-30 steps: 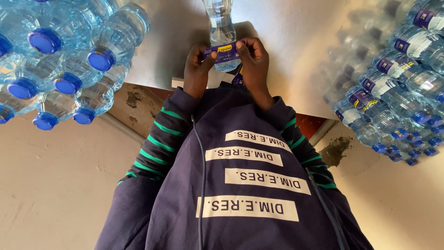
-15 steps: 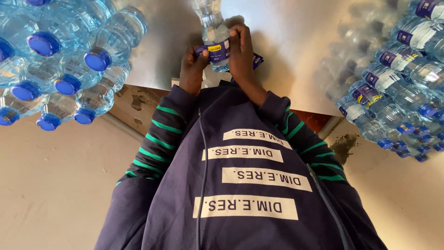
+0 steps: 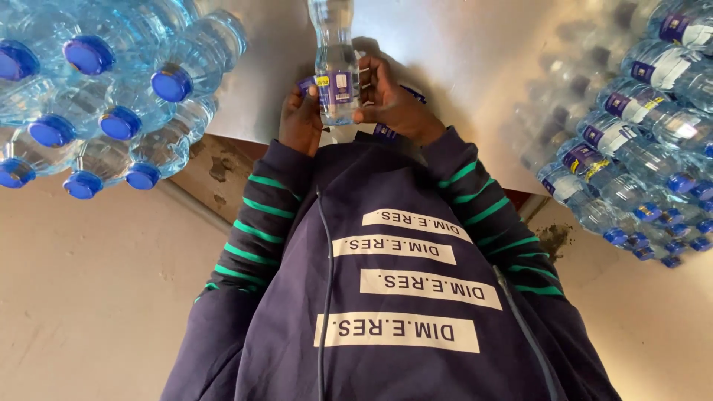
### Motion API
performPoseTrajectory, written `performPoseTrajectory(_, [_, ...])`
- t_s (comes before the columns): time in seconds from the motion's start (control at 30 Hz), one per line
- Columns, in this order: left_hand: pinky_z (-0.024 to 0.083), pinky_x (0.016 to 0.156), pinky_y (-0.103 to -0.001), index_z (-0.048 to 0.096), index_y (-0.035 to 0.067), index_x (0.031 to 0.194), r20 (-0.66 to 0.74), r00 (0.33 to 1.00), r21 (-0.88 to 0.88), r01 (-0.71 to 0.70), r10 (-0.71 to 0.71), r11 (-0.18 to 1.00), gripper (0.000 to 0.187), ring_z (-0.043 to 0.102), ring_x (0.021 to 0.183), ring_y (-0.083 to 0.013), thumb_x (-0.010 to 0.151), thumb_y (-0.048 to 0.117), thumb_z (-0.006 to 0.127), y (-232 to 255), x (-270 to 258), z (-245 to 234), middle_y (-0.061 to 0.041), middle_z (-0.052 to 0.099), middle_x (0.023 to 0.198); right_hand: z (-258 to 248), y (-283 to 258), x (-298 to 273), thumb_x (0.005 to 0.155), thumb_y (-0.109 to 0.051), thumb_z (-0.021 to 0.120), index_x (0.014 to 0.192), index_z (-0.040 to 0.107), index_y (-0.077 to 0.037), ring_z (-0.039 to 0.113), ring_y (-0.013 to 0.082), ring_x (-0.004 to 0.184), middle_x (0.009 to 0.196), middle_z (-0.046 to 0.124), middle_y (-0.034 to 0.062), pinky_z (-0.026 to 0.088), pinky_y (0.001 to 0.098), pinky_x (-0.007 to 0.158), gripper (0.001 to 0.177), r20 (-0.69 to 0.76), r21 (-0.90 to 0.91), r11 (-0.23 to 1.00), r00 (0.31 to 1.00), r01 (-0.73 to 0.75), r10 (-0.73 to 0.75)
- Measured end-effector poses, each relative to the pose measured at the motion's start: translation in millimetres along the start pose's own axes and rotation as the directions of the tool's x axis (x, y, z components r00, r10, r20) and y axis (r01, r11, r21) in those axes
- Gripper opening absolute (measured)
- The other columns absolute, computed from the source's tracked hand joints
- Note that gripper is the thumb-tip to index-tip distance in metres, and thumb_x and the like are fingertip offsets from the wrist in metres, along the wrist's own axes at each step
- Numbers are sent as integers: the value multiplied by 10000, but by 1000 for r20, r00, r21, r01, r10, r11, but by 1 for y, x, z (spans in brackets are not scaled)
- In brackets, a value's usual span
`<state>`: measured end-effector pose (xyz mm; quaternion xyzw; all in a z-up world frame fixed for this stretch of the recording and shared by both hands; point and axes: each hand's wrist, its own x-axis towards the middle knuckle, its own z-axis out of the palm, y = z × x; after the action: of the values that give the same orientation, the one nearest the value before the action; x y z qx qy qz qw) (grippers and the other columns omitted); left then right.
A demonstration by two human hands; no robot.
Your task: Manually applying adhesive labels to plastic water bottles at a production workspace.
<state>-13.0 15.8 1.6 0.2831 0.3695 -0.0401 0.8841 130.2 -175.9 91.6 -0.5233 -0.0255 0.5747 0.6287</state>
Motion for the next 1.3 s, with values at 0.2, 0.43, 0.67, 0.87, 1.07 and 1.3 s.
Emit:
performPoseTrajectory(0.2, [654, 860, -376, 641, 112, 1135, -30, 990, 444, -113, 141, 889, 366, 709, 1010, -181, 1011, 423, 787, 12, 0, 27, -63, 711, 1072, 13, 3, 32, 989, -763, 585, 1503, 468, -215, 719, 250, 1226, 1411, 661, 103, 661, 407, 978, 761, -335, 67, 997, 942, 31, -7])
performPoseTrajectory(0.43, [523, 668, -299, 635, 126, 1290, -73, 934, 378, -299, 350, 876, 428, 605, 843, -128, 985, 363, 818, 19, -1, 59, -19, 609, 985, 46, -4, 35, 884, -758, 769, 1446, 566, -127, 782, 257, 1028, 1192, 733, 126, 650, 374, 809, 869, -373, 230, 946, 918, 229, -131])
performPoseTrajectory(0.67, [547, 1239, -421, 406, 129, 1692, 334, 869, 423, -484, 365, 766, 737, 583, 1497, -262, 1191, 663, 481, 41, -30, 117, -144, 536, 1654, 49, -10, 2, 1038, -635, 683, 1403, 687, -65, 781, 243, 1176, 1275, 795, 109, 635, 401, 1055, 677, -321, 583, 710, 915, 396, -246])
performPoseTrajectory(0.87, [441, 1341, -442, 378, 116, 1701, 502, 811, 397, -524, 299, 754, 758, 490, 1591, -275, 1183, 656, 500, 51, -48, 149, -146, 474, 1702, 53, -26, -40, 1072, -642, 615, 1455, 681, -8, 763, 294, 1256, 1355, 780, 163, 611, 427, 1133, 744, -331, 630, 590, 862, 505, -384])
performPoseTrajectory(1.07, [361, 1440, -489, 67, 124, 1812, 841, 533, 376, -448, -95, 811, 1034, 268, 1753, -330, 1129, 503, 744, 78, -59, 165, -159, 170, 1885, 33, 4, -91, 1040, -716, 565, 1495, 631, 28, 798, 403, 1101, 1332, 754, 264, 675, 552, 967, 874, -345, 647, 519, 822, 559, -454])
performPoseTrajectory(1.3, [446, 1058, -359, 152, 141, 1815, 823, 361, 552, -324, -440, 768, 1175, 423, 1120, -184, 974, 404, 929, 85, -88, 216, -6, 308, 1239, 20, 79, -126, 950, -559, 856, 1576, 494, 22, 702, 489, 1325, 1542, 601, 347, 699, 533, 940, 928, -377, 445, 464, 630, 766, -679])
